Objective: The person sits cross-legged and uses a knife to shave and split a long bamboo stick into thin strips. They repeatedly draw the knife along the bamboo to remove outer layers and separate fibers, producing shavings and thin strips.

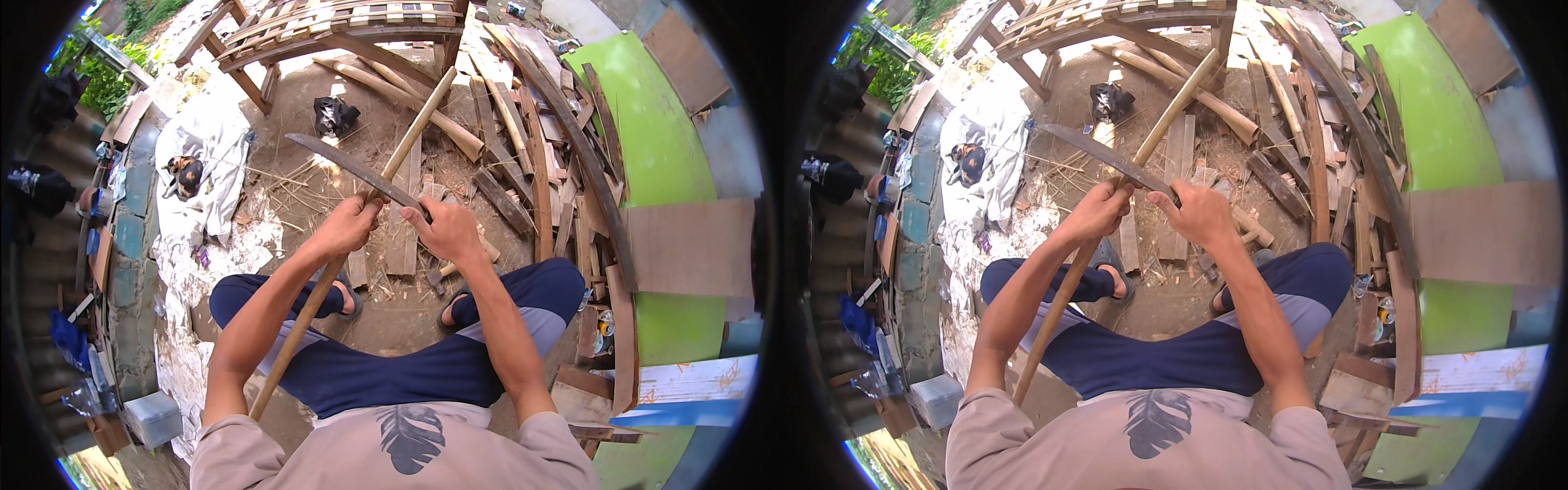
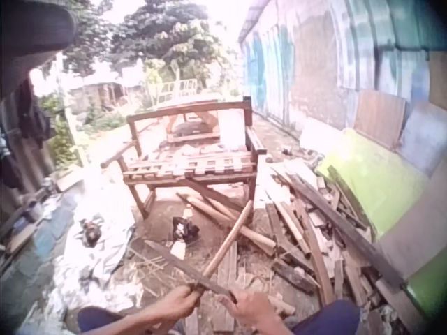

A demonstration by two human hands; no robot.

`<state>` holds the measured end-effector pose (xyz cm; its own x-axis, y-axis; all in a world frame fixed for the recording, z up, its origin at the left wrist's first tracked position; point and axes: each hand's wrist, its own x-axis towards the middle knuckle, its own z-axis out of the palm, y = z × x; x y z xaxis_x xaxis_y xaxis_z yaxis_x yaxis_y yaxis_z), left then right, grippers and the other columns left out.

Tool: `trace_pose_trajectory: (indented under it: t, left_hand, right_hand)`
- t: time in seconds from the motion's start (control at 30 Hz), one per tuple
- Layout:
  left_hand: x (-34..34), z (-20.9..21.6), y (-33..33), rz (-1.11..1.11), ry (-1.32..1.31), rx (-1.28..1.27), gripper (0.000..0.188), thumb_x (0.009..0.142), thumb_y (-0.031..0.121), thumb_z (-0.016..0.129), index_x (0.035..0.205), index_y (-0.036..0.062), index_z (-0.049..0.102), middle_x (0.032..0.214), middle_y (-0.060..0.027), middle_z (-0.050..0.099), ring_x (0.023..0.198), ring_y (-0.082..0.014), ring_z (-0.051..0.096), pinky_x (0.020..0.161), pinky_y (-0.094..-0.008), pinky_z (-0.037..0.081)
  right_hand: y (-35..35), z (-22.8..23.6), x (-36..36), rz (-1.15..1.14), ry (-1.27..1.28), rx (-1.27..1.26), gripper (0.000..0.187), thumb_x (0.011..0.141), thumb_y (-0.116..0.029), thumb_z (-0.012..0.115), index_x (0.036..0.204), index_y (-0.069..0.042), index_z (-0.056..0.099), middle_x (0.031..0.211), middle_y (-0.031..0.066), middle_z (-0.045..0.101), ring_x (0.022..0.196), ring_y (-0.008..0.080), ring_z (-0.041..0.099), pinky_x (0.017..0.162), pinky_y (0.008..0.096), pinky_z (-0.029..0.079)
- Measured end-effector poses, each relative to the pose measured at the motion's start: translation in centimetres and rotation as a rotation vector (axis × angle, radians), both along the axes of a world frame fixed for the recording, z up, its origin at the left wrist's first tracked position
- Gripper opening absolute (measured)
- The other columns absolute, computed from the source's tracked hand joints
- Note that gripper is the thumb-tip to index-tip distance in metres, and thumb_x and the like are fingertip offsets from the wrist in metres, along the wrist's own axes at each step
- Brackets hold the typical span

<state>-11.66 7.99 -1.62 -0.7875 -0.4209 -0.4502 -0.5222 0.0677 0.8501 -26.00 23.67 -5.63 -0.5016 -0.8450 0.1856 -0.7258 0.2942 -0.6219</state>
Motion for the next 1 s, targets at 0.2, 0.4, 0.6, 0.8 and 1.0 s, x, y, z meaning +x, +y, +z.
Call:
trace_pose_trajectory:
  t: [0.2,0.4,0.6,0.8,1.0]
  left_hand:
    - [1.3,-2.0,2.7,0.137,0.019,0.326,0.030,0.101,0.021,0.047,0.072,0.0128,0.042,0.063,0.0079,0.035,0.048,-0.0037,0.029,0.044,-0.0226,0.025]
    - [1.4,-4.8,3.1,0.139,0.042,0.483,0.025,0.100,0.019,0.046,0.077,0.0125,0.042,0.067,0.0077,0.036,0.053,-0.0025,0.033,0.045,-0.0218,0.027]
    - [0.4,-4.5,2.7,0.190,0.051,0.539,0.018,0.105,0.028,0.048,0.097,0.0123,0.044,0.073,0.0072,0.039,0.054,-0.0028,0.033,0.045,-0.0209,0.028]
    - [1.1,-4.5,2.8,0.166,0.013,0.499,0.017,0.106,0.027,0.047,0.099,0.0118,0.046,0.072,0.0071,0.039,0.053,-0.0029,0.033,0.045,-0.0207,0.028]
    - [1.0,-5.5,2.8,0.218,0.027,0.478,0.018,0.105,0.027,0.048,0.097,0.0107,0.046,0.073,0.0060,0.041,0.053,-0.0032,0.035,0.045,-0.0211,0.030]
  right_hand:
    - [1.0,-1.8,0.8,0.110,0.094,0.055,0.057,0.094,-0.060,0.054,0.076,-0.006,0.059,0.061,0.0159,0.060,0.059,0.0375,0.062,0.052,0.0471,0.046]
    - [1.4,-3.1,-0.3,0.122,0.207,0.133,0.055,0.093,-0.058,0.056,0.071,-0.007,0.058,0.061,0.0142,0.061,0.058,0.0355,0.063,0.051,0.0460,0.047]
    - [0.6,-3.4,-2.4,0.064,0.258,0.188,0.058,0.092,-0.061,0.056,0.072,-0.007,0.059,0.060,0.0158,0.062,0.058,0.0355,0.064,0.051,0.0467,0.047]
    - [1.2,-4.0,-3.6,0.076,0.233,0.253,0.060,0.092,-0.061,0.055,0.071,-0.005,0.060,0.060,0.0162,0.062,0.057,0.0355,0.064,0.052,0.0463,0.048]
    - [0.0,-4.8,-3.1,0.187,0.251,0.141,0.065,0.090,-0.067,0.052,0.068,-0.007,0.064,0.057,0.0157,0.062,0.053,0.0342,0.064,0.050,0.0455,0.048]
